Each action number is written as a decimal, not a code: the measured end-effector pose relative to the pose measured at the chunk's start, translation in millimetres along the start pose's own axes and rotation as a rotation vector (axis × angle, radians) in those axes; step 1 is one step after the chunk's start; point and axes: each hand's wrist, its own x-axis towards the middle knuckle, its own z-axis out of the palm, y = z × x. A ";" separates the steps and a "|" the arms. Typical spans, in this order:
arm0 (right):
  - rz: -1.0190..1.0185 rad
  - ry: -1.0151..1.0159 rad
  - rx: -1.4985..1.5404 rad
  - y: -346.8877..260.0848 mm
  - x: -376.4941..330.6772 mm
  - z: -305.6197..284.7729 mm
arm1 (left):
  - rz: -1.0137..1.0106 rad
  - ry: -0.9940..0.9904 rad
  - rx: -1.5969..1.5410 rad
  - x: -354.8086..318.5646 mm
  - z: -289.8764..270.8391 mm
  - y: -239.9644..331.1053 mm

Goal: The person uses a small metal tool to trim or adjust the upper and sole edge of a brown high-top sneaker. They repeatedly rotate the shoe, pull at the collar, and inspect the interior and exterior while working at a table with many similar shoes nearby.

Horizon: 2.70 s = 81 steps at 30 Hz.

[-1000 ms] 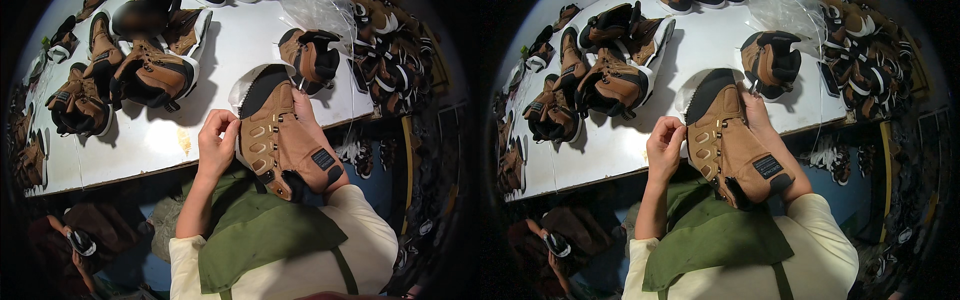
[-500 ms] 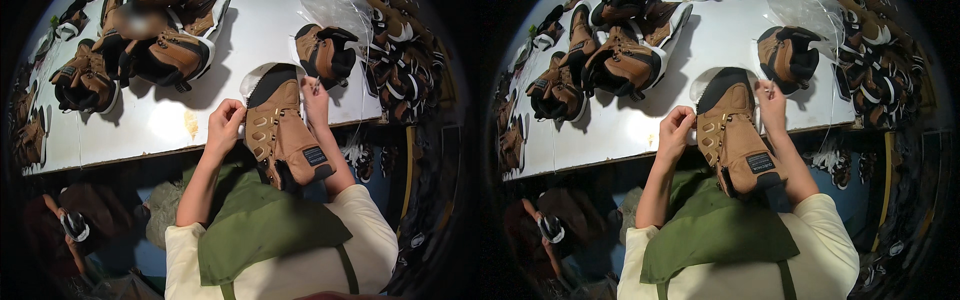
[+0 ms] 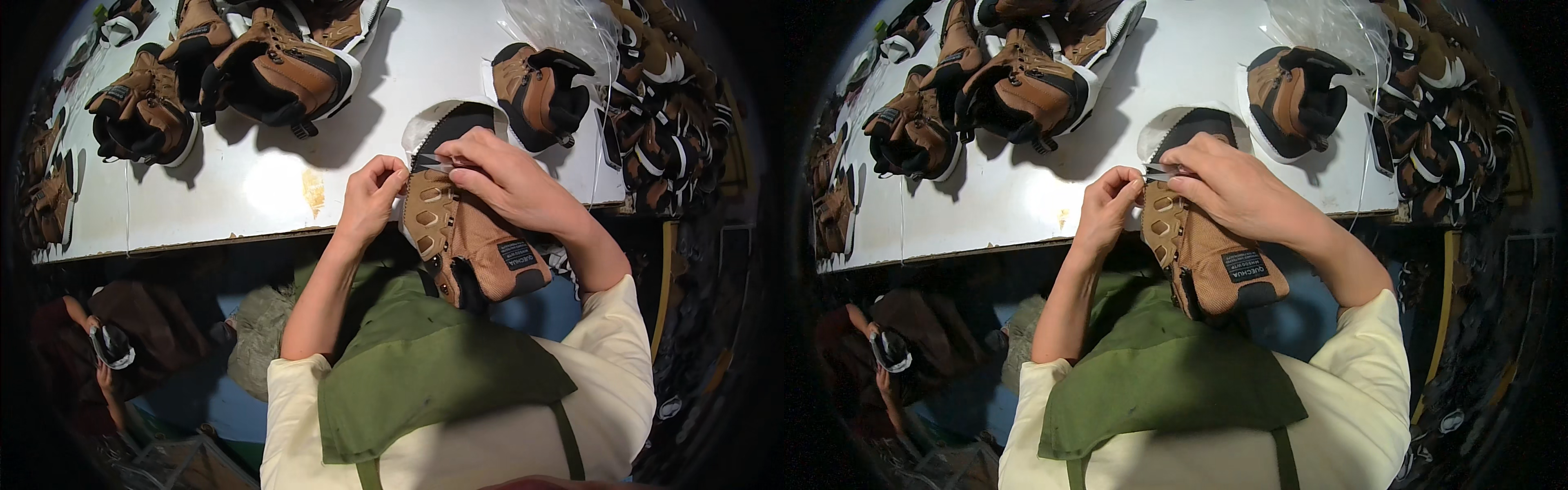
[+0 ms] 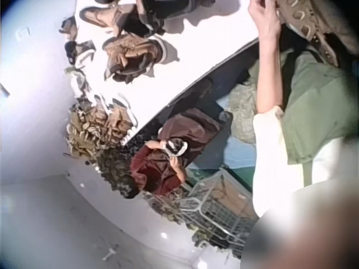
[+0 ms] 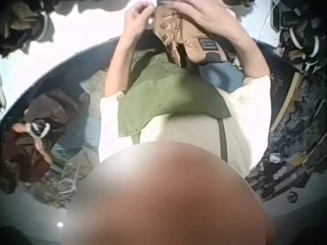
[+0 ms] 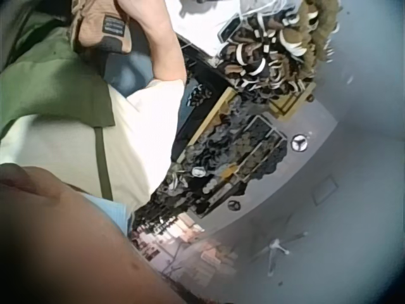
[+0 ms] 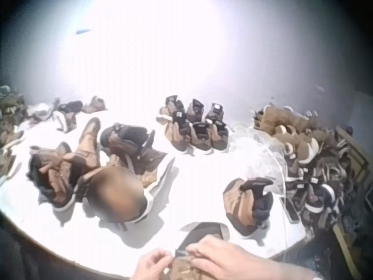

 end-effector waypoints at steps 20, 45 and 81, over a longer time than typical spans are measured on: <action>-0.319 -0.092 -0.821 -3.8 26.7 26.0 | 0.016 0.004 -0.058 0.9 -1.0 -5.8; -0.366 -0.123 -0.675 10.4 30.1 29.0 | 0.101 0.078 0.035 5.3 3.1 -0.8; 0.117 0.704 0.333 90.0 -19.6 29.7 | -0.113 0.024 -0.137 35.0 43.1 22.4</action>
